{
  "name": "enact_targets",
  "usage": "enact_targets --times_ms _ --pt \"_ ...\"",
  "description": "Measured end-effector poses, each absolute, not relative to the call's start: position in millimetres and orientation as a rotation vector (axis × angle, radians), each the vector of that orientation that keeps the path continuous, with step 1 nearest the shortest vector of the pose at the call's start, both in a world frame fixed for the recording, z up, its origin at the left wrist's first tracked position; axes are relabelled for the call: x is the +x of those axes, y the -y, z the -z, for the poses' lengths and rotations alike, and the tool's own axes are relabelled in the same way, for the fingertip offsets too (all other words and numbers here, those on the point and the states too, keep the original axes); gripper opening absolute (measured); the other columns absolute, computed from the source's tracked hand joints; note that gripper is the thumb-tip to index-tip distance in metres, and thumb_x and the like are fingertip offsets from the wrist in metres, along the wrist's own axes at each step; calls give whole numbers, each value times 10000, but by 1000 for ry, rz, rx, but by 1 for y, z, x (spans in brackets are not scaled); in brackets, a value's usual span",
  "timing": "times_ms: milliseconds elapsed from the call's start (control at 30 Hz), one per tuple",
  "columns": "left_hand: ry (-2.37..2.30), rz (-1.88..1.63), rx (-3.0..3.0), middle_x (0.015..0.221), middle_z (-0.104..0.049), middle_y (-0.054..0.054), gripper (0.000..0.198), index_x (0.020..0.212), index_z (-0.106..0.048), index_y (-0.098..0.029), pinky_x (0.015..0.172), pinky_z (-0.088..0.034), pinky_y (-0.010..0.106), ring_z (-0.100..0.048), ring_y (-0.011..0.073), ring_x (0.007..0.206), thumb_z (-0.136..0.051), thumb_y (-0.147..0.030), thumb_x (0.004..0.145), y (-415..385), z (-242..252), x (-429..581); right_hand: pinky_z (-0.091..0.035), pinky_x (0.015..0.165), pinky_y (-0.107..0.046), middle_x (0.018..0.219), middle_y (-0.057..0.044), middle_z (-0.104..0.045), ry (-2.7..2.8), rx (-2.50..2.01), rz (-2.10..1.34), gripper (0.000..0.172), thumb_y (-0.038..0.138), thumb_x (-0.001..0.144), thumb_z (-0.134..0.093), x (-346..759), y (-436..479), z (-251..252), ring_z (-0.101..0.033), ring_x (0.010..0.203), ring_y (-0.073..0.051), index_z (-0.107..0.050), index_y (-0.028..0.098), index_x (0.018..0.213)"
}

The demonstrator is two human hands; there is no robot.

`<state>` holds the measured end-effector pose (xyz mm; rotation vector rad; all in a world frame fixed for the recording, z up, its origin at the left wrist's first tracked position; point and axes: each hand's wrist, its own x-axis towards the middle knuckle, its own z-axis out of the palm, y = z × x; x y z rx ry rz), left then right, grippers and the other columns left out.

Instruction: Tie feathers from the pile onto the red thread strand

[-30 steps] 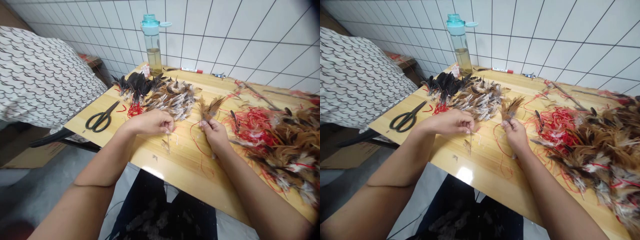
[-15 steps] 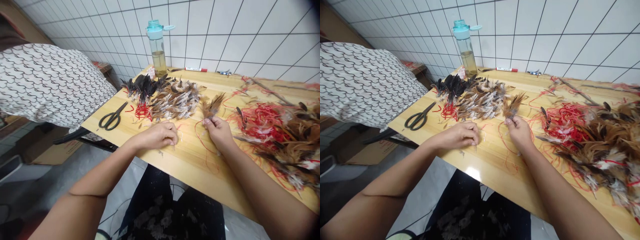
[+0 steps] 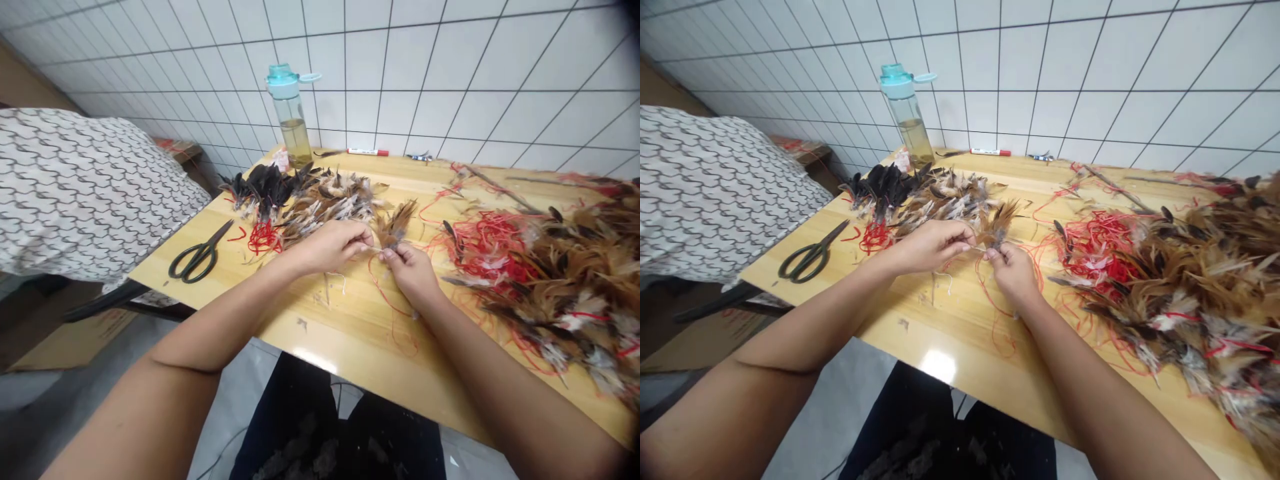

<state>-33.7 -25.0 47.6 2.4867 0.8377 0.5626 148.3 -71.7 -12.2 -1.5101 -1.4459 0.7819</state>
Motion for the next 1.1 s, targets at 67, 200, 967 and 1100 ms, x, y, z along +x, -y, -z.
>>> enact_targets --times_ms 67,200,967,1100 --pt "-827 -623 2519 843 -650 18 100 836 -607 -165 736 -399 232 -566 120 783 -513 -135 856 25 -39 -29 -328 535 -261 522 19 -492 1460 -1505 -782 217 337 756 -523 149 71 12 -440 534 -133 -596 196 609" --pt "-804 -723 2614 822 -636 38 114 820 -590 -163 749 -410 247 -565 136 799 -498 -160 888 31 -28 -30 -337 549 -263 545 13 -526 1485 -1520 -783 220 332 747 -528 149 70 12 -462 551 -135 -573 194 581" --pt "-782 -975 3052 785 -589 73 252 788 -561 -151 739 -399 300 -506 177 783 -391 -219 961 38 -20 -28 -381 622 -270 630 13 -543 1542 -1429 -952 211 353 732 -583 150 70 17 -470 626 -133 -572 181 610" --pt "-844 -1054 2939 876 -630 67 148 948 -587 -147 780 -428 294 -540 174 847 -449 -198 937 30 -22 -35 -382 612 -277 634 2 -560 1487 -1457 -926 202 354 743 -564 150 69 16 -478 616 -138 -588 182 640"
